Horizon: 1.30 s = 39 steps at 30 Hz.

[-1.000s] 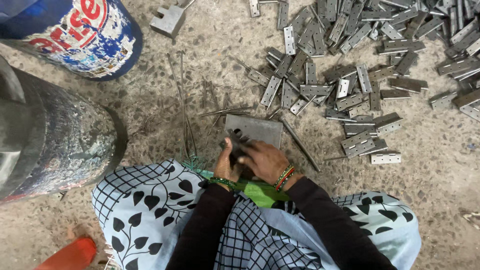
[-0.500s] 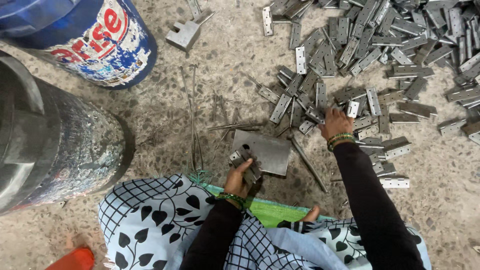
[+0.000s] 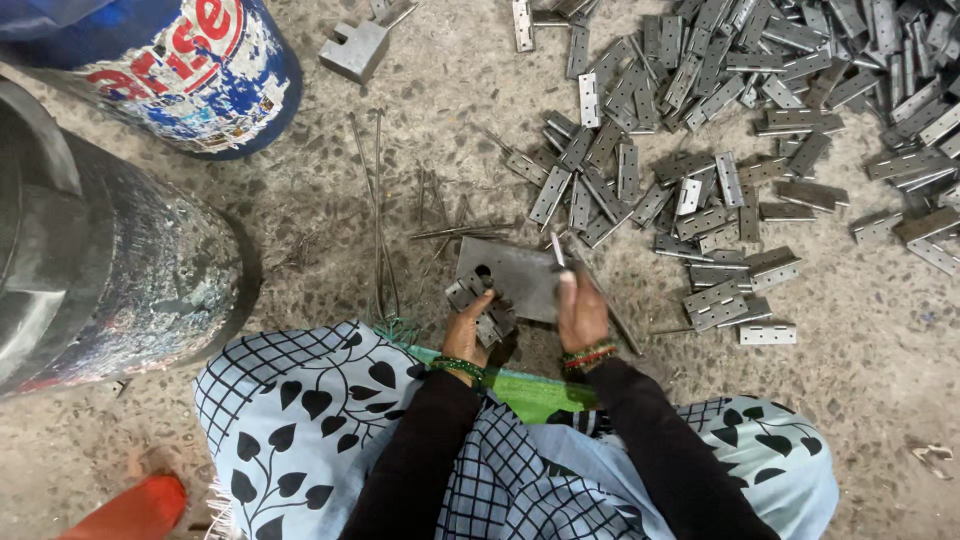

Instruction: The person sits on the floor and assembles metal hinges by inserting pins into hinge leaves using a metal block as a guide. They repeatedly pick up hinge parts, align them, insert the pin, and place the assembled hinge aside.

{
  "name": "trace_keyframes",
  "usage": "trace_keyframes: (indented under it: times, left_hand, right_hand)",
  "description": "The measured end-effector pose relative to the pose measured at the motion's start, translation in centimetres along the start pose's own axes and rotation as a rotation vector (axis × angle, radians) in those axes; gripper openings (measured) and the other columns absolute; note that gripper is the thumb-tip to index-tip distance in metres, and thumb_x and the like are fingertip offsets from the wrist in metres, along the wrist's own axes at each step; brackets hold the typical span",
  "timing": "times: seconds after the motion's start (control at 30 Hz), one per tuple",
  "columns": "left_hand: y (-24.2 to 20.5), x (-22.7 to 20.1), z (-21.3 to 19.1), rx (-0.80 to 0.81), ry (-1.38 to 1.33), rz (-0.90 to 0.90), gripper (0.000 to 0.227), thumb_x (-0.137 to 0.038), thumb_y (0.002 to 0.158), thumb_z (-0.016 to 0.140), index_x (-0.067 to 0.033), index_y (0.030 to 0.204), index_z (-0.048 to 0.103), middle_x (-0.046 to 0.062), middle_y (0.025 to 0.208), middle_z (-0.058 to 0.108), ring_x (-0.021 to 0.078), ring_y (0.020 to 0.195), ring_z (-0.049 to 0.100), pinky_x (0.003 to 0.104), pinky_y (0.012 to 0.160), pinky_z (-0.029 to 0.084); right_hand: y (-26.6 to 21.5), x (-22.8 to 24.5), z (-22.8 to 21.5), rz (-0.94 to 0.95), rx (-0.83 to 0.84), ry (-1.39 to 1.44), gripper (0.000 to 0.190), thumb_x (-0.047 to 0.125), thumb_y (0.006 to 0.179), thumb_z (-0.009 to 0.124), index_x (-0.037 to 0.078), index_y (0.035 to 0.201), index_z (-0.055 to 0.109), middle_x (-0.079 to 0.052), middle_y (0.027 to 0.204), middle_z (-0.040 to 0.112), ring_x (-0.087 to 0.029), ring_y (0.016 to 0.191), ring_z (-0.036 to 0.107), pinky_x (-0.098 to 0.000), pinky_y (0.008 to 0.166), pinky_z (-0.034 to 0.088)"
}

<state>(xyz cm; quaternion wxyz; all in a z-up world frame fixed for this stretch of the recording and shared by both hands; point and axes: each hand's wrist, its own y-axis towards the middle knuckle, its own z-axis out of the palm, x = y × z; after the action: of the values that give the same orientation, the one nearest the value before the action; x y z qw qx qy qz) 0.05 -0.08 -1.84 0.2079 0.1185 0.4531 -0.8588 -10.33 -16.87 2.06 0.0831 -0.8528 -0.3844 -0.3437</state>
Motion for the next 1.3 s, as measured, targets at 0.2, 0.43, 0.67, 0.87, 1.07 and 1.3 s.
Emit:
trace_keyframes:
  times: [0.2,0.43,0.67,0.87,1.07,1.3]
  left_hand:
    - [-0.2,0.0,0.1,0.008,0.058,0.069,0.046,-0.026,0.080,0.083,0.0022,0.114,0.071,0.013,0.106,0.074,0.0253,0.091,0.070,0.043,0.078,0.059]
    - [0.4,0.3,0.1,0.064,0.135,0.172,0.052,-0.026,0.075,0.090,-0.0059,0.117,0.067,0.007,0.104,0.071,0.0217,0.088,0.069,0.041,0.075,0.057]
    - [1.9,1.6,-1.0,-0.050,0.384,0.348,0.048,-0.023,0.074,0.094,0.0029,0.107,0.070,0.013,0.101,0.072,0.0238,0.085,0.068,0.042,0.079,0.057]
    - [1.5,1.4,-1.0,-0.012,0.293,0.308,0.055,-0.017,0.073,0.091,0.0067,0.115,0.067,0.015,0.107,0.071,0.0282,0.095,0.066,0.045,0.084,0.056]
    - [-0.5,-0.1,0.8,0.004,0.147,0.122,0.068,-0.023,0.072,0.085,-0.0094,0.134,0.059,0.007,0.129,0.066,0.0221,0.115,0.062,0.044,0.097,0.049]
    - [0.1,-0.1,0.2,0.080,-0.054,0.056,0.057,-0.028,0.082,0.081,-0.0027,0.130,0.063,0.017,0.125,0.065,0.0320,0.108,0.064,0.048,0.089,0.053]
  right_hand:
    - [-0.7,-2.5,1.6,-0.048,0.043,0.018,0.048,0.042,0.108,0.036,0.003,0.125,0.060,-0.019,0.087,0.066,-0.034,0.072,0.062,-0.0469,0.065,0.050]
    - [-1.0,-3.6,3.1,-0.145,0.362,-0.243,0.035,0.033,0.110,0.043,0.004,0.119,0.060,-0.024,0.093,0.069,-0.043,0.080,0.067,-0.0533,0.070,0.052]
    - [-1.6,-1.4,2.4,-0.216,0.373,-0.160,0.043,0.040,0.100,0.054,0.002,0.115,0.065,-0.023,0.095,0.071,-0.041,0.079,0.070,-0.0495,0.068,0.056]
    - [0.3,-1.8,1.4,0.099,0.518,0.055,0.043,0.040,0.104,0.050,0.006,0.118,0.071,-0.023,0.086,0.072,-0.034,0.080,0.070,-0.0437,0.073,0.053]
    - [0.8,0.0,-0.1,0.106,0.462,0.027,0.041,0.039,0.106,0.053,0.008,0.126,0.070,-0.020,0.093,0.074,-0.029,0.084,0.071,-0.0414,0.079,0.055]
    - [-0.4,4.8,-0.4,-0.676,0.387,-0.064,0.043,0.032,0.098,0.065,-0.002,0.125,0.070,-0.021,0.124,0.062,-0.037,0.106,0.066,-0.0431,0.086,0.057]
